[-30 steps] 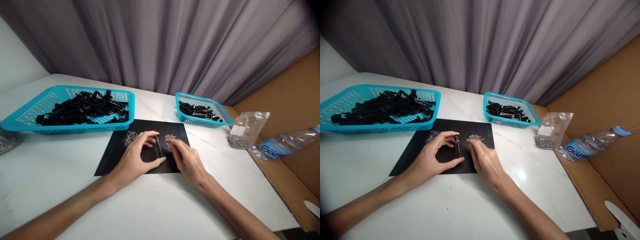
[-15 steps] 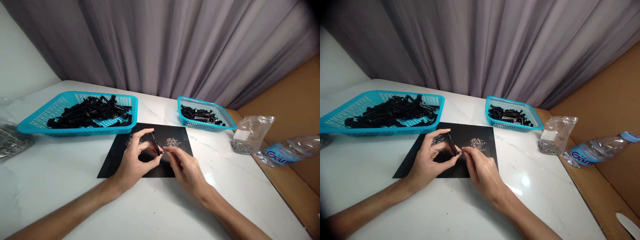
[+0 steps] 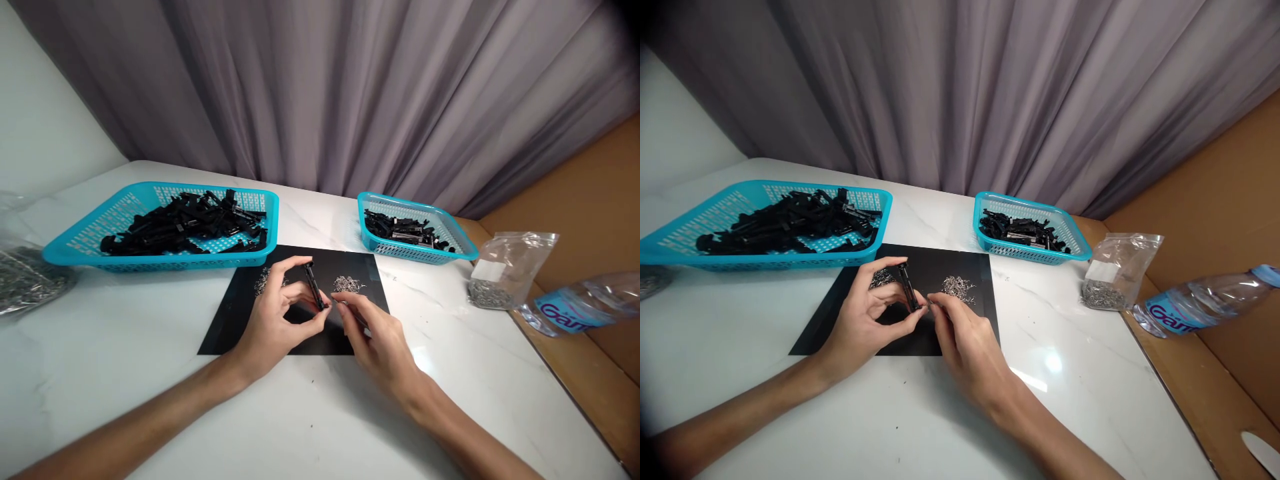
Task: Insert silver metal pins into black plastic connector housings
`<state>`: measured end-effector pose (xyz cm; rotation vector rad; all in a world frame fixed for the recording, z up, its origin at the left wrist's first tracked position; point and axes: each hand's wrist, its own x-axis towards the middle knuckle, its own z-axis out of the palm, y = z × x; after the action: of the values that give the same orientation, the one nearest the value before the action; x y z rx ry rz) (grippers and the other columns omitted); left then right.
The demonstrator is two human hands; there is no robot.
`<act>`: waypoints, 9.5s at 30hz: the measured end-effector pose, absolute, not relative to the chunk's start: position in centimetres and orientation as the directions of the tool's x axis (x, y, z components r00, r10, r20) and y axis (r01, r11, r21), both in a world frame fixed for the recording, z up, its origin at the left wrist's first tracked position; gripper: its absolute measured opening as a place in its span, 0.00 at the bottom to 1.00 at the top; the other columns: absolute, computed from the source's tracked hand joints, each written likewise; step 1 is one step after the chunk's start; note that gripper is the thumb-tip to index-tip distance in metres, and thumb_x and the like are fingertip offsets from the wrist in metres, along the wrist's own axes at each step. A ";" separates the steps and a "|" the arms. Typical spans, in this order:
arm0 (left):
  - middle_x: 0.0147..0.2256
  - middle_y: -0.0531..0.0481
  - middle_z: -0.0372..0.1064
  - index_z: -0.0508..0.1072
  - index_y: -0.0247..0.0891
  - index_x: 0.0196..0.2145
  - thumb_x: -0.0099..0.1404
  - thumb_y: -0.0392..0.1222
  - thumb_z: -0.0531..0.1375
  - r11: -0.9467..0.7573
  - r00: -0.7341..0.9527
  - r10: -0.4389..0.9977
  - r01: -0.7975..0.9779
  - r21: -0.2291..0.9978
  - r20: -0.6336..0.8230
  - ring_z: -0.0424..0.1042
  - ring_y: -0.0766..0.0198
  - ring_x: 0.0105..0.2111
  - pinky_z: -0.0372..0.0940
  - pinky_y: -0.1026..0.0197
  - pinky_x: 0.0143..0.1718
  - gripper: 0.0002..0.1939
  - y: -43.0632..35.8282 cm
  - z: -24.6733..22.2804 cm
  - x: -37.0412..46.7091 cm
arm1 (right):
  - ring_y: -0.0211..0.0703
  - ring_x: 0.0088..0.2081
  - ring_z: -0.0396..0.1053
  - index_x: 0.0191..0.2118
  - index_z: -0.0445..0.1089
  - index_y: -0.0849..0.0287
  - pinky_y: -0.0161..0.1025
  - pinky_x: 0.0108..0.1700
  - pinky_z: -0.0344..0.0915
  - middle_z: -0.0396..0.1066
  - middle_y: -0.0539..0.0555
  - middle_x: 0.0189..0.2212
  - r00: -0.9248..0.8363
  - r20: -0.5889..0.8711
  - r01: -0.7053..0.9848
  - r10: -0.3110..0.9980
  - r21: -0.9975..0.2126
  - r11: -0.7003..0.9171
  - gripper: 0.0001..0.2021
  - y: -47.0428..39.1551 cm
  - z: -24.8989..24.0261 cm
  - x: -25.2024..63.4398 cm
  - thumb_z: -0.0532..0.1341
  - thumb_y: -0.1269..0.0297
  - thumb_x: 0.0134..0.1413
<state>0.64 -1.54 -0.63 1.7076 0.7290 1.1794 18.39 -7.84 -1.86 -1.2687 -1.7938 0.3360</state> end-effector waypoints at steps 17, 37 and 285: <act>0.33 0.53 0.77 0.58 0.43 0.59 0.60 0.34 0.69 -0.151 0.447 0.870 -0.155 0.976 0.205 0.77 0.62 0.34 0.73 0.57 0.42 0.34 -1.1 -0.2 0.6 | 0.38 0.31 0.67 0.45 0.69 0.57 0.35 0.33 0.65 0.69 0.51 0.33 0.059 0.370 0.454 0.927 -0.837 0.305 0.11 -7.3 -0.4 18.5 0.52 0.60 0.73; 0.47 0.53 0.68 0.70 0.52 0.57 0.57 0.44 0.74 -0.549 0.559 0.779 0.388 0.741 0.284 0.72 0.58 0.47 0.70 0.53 0.52 0.32 -1.3 -0.5 -0.3 | 0.40 0.34 0.65 0.41 0.71 0.55 0.39 0.37 0.62 0.72 0.50 0.36 0.021 0.574 0.508 0.819 -0.711 0.486 0.04 -4.7 -0.5 19.7 0.60 0.68 0.69; 0.42 0.50 0.67 0.65 0.44 0.60 0.66 0.55 0.65 -0.825 0.723 0.565 0.482 0.295 0.399 0.72 0.59 0.37 0.68 0.57 0.40 0.29 2.2 0.3 -3.8 | 0.43 0.39 0.71 0.41 0.73 0.56 0.40 0.40 0.66 0.75 0.52 0.37 -0.181 0.354 0.681 0.918 -0.627 0.377 0.05 -1.6 -1.8 27.2 0.60 0.70 0.68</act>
<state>-3.78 2.23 0.30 2.7555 0.8442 0.7214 27.18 -1.63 -1.82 -1.3774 -1.9394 0.4307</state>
